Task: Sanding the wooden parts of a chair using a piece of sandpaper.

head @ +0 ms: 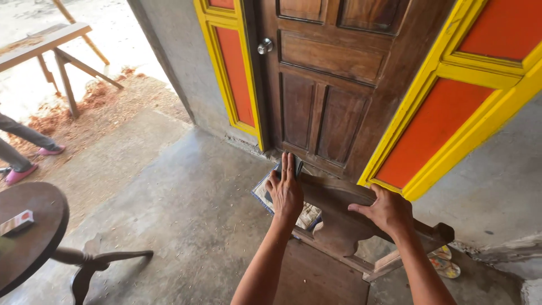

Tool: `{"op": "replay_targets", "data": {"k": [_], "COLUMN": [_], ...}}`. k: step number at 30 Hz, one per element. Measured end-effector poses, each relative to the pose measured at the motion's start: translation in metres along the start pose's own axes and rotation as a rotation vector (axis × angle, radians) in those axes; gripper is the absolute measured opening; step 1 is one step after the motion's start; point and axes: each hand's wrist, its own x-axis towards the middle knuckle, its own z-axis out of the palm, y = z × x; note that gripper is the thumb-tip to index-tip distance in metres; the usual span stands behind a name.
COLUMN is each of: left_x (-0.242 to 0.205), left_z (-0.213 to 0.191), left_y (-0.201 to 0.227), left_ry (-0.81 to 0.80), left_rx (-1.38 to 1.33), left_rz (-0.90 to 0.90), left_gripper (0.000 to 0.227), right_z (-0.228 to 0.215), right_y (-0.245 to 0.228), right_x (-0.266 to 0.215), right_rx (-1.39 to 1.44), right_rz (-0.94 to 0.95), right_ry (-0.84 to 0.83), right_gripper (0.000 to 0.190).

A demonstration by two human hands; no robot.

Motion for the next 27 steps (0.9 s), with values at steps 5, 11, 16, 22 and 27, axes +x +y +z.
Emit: {"op": "replay_targets", "data": {"k": [5, 11, 16, 22, 27], "left_x": [-0.033, -0.016, -0.038, -0.03, -0.063], "left_z": [0.007, -0.005, 0.028, 0.007, 0.031], "left_y": [0.007, 0.029, 0.019, 0.024, 0.015], "left_ry": [0.052, 0.091, 0.184, 0.18, 0.121], "left_rx": [0.043, 0.069, 0.012, 0.024, -0.059], "left_rz": [-0.015, -0.11, -0.095, -0.075, -0.093], "left_gripper": [0.076, 0.067, 0.073, 0.071, 0.069], "right_z": [-0.013, -0.003, 0.005, -0.004, -0.007], "right_y": [-0.012, -0.004, 0.003, -0.003, -0.004], "right_x": [-0.006, -0.01, -0.005, 0.004, -0.008], "right_rx": [-0.006, 0.046, 0.093, 0.06, 0.108], "right_rz": [0.037, -0.076, -0.189, 0.04, -0.138], "right_ry": [-0.073, 0.034, 0.166, -0.082, 0.104], "right_gripper": [0.08, 0.09, 0.09, 0.083, 0.078]}}
